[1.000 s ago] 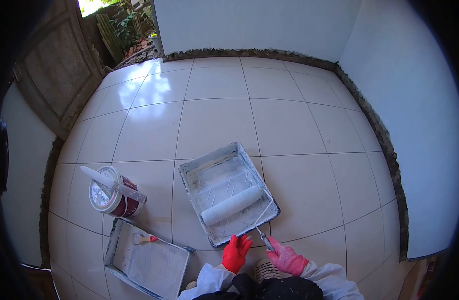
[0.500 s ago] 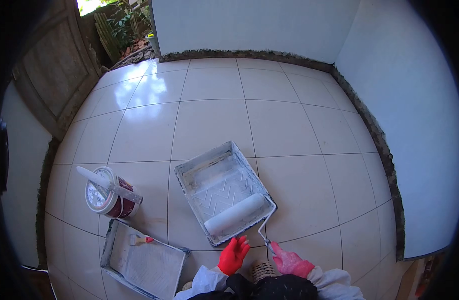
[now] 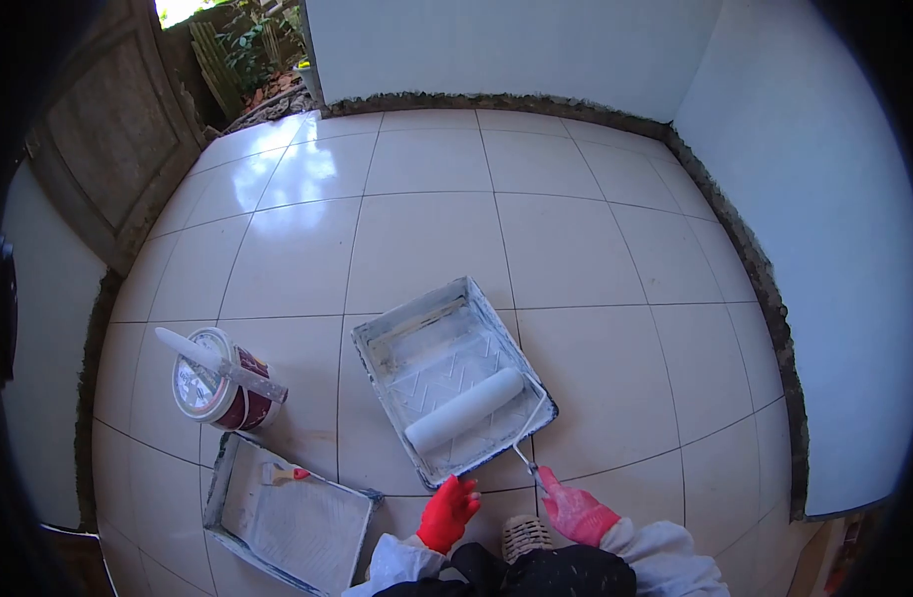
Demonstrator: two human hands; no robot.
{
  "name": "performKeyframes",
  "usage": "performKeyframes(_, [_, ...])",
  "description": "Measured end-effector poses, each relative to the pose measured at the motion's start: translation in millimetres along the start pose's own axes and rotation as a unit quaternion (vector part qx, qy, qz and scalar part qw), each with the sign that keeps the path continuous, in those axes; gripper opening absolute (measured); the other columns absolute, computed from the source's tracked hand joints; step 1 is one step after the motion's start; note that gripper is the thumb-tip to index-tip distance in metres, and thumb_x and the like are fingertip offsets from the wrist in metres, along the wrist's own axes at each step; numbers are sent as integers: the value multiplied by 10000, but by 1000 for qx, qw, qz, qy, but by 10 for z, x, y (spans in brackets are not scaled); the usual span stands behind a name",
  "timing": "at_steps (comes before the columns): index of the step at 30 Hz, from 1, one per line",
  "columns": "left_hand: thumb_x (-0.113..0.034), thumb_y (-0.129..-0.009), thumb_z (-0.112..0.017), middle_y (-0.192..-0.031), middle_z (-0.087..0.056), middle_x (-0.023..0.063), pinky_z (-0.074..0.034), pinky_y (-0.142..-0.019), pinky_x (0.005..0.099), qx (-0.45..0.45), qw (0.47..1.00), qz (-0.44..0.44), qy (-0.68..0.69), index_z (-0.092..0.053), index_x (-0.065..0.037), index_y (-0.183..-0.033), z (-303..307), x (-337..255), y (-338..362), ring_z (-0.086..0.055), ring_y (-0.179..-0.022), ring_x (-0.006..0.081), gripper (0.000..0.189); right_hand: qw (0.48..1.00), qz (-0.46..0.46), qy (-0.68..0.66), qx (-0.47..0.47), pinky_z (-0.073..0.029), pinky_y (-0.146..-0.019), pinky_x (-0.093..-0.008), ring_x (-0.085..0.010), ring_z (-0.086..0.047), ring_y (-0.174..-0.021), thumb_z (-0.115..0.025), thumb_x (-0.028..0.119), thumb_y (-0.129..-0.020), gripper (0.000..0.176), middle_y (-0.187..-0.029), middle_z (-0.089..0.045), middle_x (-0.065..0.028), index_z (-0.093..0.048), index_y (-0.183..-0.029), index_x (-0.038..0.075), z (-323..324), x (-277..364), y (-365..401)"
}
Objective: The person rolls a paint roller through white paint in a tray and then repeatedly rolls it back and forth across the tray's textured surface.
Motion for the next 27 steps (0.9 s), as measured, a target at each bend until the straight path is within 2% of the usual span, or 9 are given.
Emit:
performKeyframes(1, [-308, -856, -500, -897, -578, 69, -472, -624, 282, 11, 1000, 14, 23, -502, -74, -962, 60, 27, -90, -538, -695, 164, 256, 1000, 0, 2, 4, -416, -558, -500, -422, -542, -626, -459, 149, -811, 508, -709, -559, -251, -264, -1274, 74, -1, -23, 62])
performKeyframes(4, [-316, -859, -493, -741, -536, 26, -418, -509, 240, 1, 1000, 18, 10, -505, -75, -899, 61, 42, -181, -476, -577, 120, 245, 1000, -4, 10, 5, -418, -563, -496, -419, -544, -631, -456, 146, -812, 499, -699, -559, -248, -270, -1268, 63, 10, -27, 56])
performKeyframes(7, [-316, -862, -483, -654, -467, -3, -337, -437, 222, -6, 1000, 21, 3, -498, -73, -877, -12, 0, -168, -403, -499, 96, 244, 1000, -5, 8, -9, -430, -571, -484, -425, -546, -634, -474, 154, -808, 520, -694, -551, -266, -272, -1281, 77, -50, 12, -254])
performKeyframes(10, [-309, -862, -475, -624, -429, -17, -302, -421, 217, -24, 999, 30, -24, -497, -72, -876, -49, -36, -107, -380, -481, 85, 238, 996, 56, 2, -74, -426, -559, -485, -425, -543, -621, -474, 141, -805, 513, -669, -548, -261, -280, -1274, 66, -65, 126, -708])
performKeyframes(13, [-301, -860, -476, -615, -412, -22, -297, -420, 220, -32, 999, 22, -21, -494, -71, -875, -48, -34, -103, -375, -481, 85, 231, 994, 66, 4, -90, -419, -549, -491, -424, -539, -610, -472, 133, -802, 502, -655, -546, -256, -291, -1264, 56, -74, 188, -905])
performKeyframes(16, [-304, -861, -472, -601, -397, -30, -294, -433, 219, -26, 999, 34, 3, -478, -75, -863, -61, -28, -137, -358, -478, 85, 229, 996, 43, 0, -74, -412, -541, -496, -423, -538, -605, -477, 133, -799, 515, -648, -544, -257, -284, -1269, 53, -163, 70, -674])
performKeyframes(19, [-312, -861, -469, -600, -393, -29, -293, -437, 222, -29, 999, 34, 18, -478, -75, -861, -102, -42, -119, -355, -478, 87, 237, 1000, -19, 11, -19, -414, -544, -496, -421, -540, -607, -473, 131, -800, 522, -644, -542, -258, -273, -1276, 52, -216, -98, -291])
performKeyframes(25, [-322, -864, -448, -598, -391, -27, -297, -445, 234, -26, 999, 31, 27, -477, -79, -853, -121, -10, -141, -356, -486, 95, 245, 998, 15, 5, -61, -419, -548, -496, -420, -542, -613, -467, 142, -804, 520, -637, -540, -260, -271, -1277, 56, -234, -34, -442])
performKeyframes(27, [-320, -865, -443, -598, -393, -26, -297, -445, 236, -25, 999, 31, 24, -476, -80, -848, -98, 2, -162, -358, -487, 98, 243, 998, 9, 19, -62, -426, -558, -497, -414, -549, -626, -469, 162, -808, 517, -653, -547, -258, -273, -1274, 53, -205, 79, -796])
Point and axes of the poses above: each hand's wrist, its own y-axis away from the middle knuckle, its own z-axis out of the back of the hand, x = y × z, the point moved 5 cm from there along -y, towards the middle knuckle
